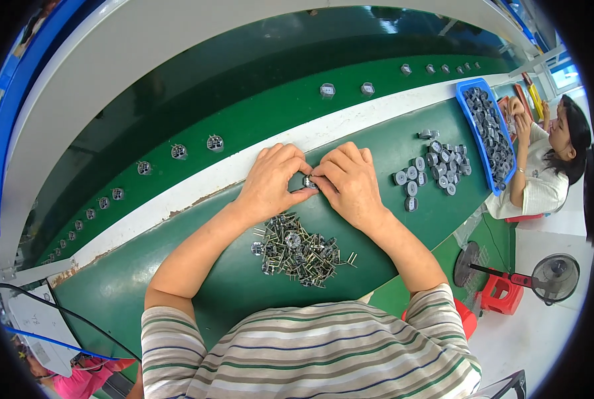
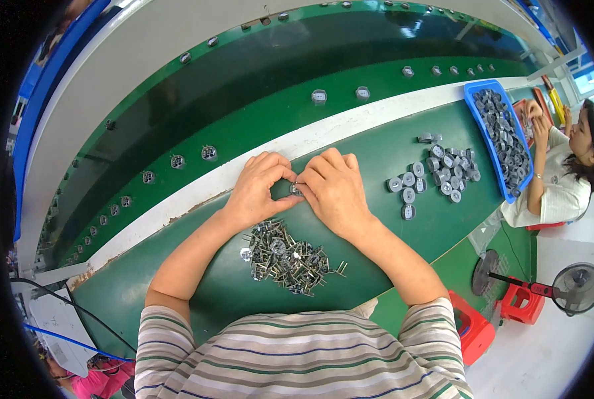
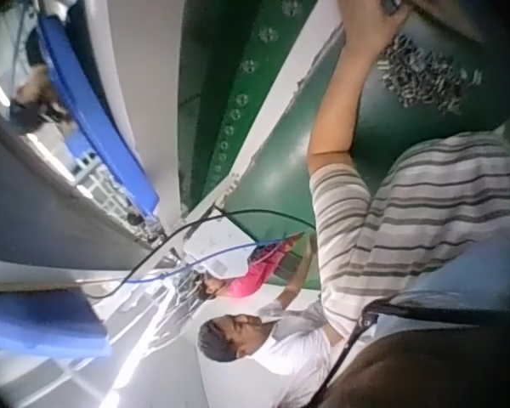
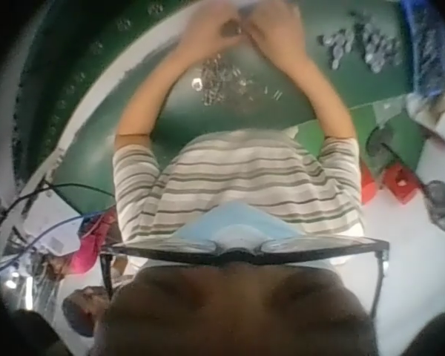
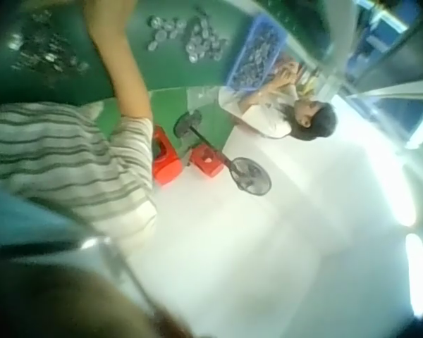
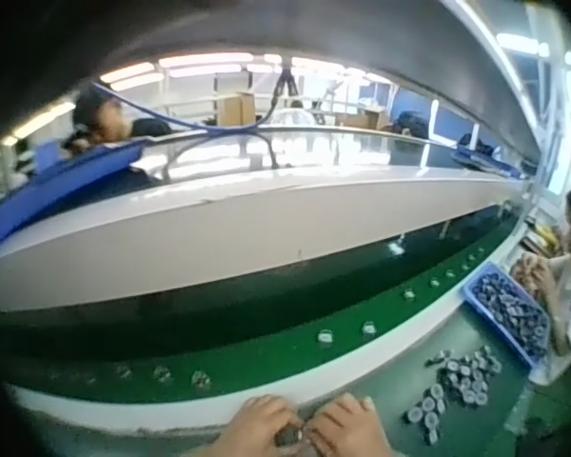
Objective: The person assembles small metal pins into circular housings by hand, taking the pins from a plastic bin and inserting them into the housings.
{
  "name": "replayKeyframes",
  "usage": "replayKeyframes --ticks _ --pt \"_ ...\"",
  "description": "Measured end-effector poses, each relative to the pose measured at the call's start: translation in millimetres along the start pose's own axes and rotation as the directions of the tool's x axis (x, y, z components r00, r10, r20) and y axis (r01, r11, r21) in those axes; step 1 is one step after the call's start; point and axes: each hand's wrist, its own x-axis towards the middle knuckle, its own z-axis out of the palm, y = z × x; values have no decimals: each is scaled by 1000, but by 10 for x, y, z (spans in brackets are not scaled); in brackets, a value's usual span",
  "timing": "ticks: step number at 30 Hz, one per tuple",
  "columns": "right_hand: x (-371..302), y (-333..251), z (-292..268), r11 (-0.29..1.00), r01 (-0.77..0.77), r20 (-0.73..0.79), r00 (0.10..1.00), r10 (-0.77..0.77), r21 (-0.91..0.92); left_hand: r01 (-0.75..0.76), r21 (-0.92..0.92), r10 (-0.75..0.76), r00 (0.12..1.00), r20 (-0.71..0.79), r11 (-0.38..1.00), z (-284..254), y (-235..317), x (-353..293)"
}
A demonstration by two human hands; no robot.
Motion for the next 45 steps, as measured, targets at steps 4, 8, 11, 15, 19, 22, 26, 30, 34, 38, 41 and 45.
replayKeyframes --ticks 4,8,11,15,19,22,26,30,34,38,41,45 --pt "-264 15 -301 983 -67 109 993 49 173 8 -27 -10 998 -63 1000 -74 -56 33" --pt "-667 -191 -867 913 -250 484 872 68 322 154 135 -125 972 -200 979 -401 -479 167" --pt "-906 -276 -916 916 -303 587 804 98 263 319 295 -276 945 -177 901 -600 -795 272" --pt "-1064 -125 -720 903 -268 465 881 89 335 214 601 -48 959 -280 770 -479 -372 446" --pt "-807 25 -711 855 -437 400 862 311 278 -137 320 108 988 108 937 -235 123 567" --pt "-654 78 -662 809 -554 444 786 430 197 -225 81 202 952 229 971 8 192 510" --pt "-629 115 -582 925 -346 306 907 288 156 -161 -26 163 977 137 987 91 146 438" --pt "-660 109 -461 946 72 158 987 -22 -316 -49 26 45 990 134 998 -44 115 270" --pt "-658 19 -517 891 180 273 960 -66 -416 75 -86 -68 994 81 994 -99 145 150" --pt "-508 -28 -584 983 -90 124 986 111 -163 134 -113 -125 989 78 985 -90 87 101" --pt "-502 81 -476 956 -274 97 960 264 108 -30 -5 30 1000 0 1000 1 28 101" --pt "-488 185 -285 939 -274 107 961 256 207 24 45 -23 1000 -7 999 5 73 89"
